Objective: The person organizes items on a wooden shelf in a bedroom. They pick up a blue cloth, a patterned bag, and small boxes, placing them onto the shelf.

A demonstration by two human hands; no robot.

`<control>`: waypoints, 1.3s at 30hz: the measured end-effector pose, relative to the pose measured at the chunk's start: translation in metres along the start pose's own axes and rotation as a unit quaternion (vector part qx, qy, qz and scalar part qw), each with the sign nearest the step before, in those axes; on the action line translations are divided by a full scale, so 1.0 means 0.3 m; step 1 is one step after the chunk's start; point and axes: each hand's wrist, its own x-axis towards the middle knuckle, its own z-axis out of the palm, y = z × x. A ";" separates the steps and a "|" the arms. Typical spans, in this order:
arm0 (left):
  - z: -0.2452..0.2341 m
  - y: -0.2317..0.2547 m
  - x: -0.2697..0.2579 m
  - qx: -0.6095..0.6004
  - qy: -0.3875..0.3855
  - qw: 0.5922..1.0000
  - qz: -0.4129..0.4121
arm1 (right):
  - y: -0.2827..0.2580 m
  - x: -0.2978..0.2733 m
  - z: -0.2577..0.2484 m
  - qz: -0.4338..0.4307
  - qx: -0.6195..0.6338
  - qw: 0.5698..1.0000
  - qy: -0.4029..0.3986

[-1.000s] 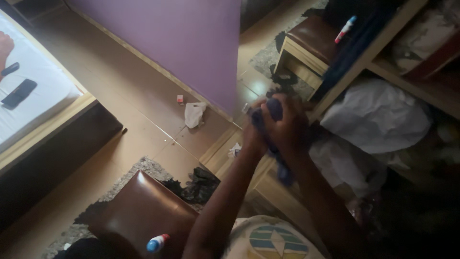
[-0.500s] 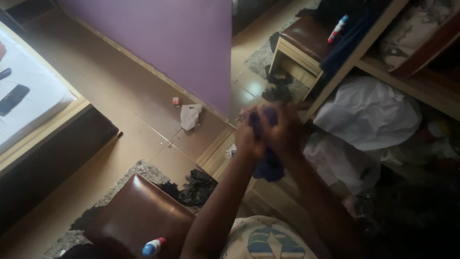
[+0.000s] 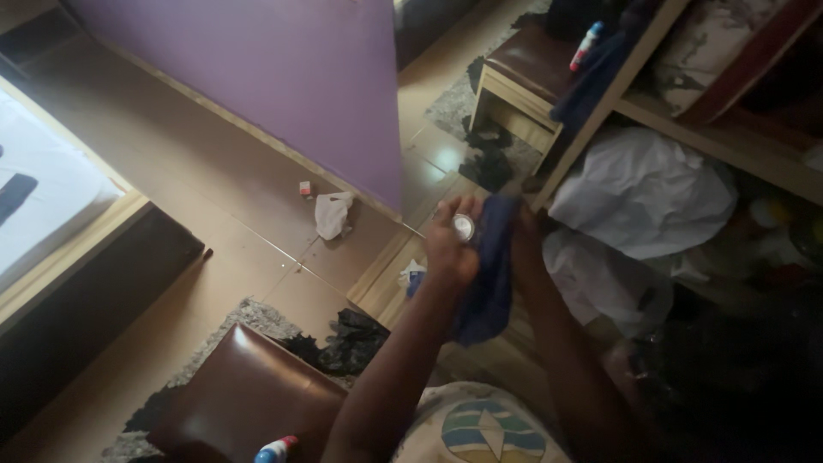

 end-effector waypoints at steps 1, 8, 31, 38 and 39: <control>-0.003 0.001 0.000 0.014 -0.004 1.000 0.012 | -0.006 -0.017 -0.008 0.016 -0.008 1.000 0.007; 0.081 0.164 -0.086 0.136 -0.081 0.985 0.068 | -0.545 -0.282 0.021 0.215 -0.006 0.973 0.079; 0.151 0.123 -0.138 0.248 -0.092 0.961 0.074 | -0.547 -0.156 0.262 -0.138 -0.319 0.937 0.031; 0.136 0.130 -0.153 0.482 -0.085 0.819 0.299 | -0.402 -0.115 0.205 -0.102 -0.309 0.943 0.072; 0.141 0.124 -0.149 0.427 -0.074 0.864 0.257 | -0.392 -0.119 0.200 -0.099 -0.323 0.937 0.086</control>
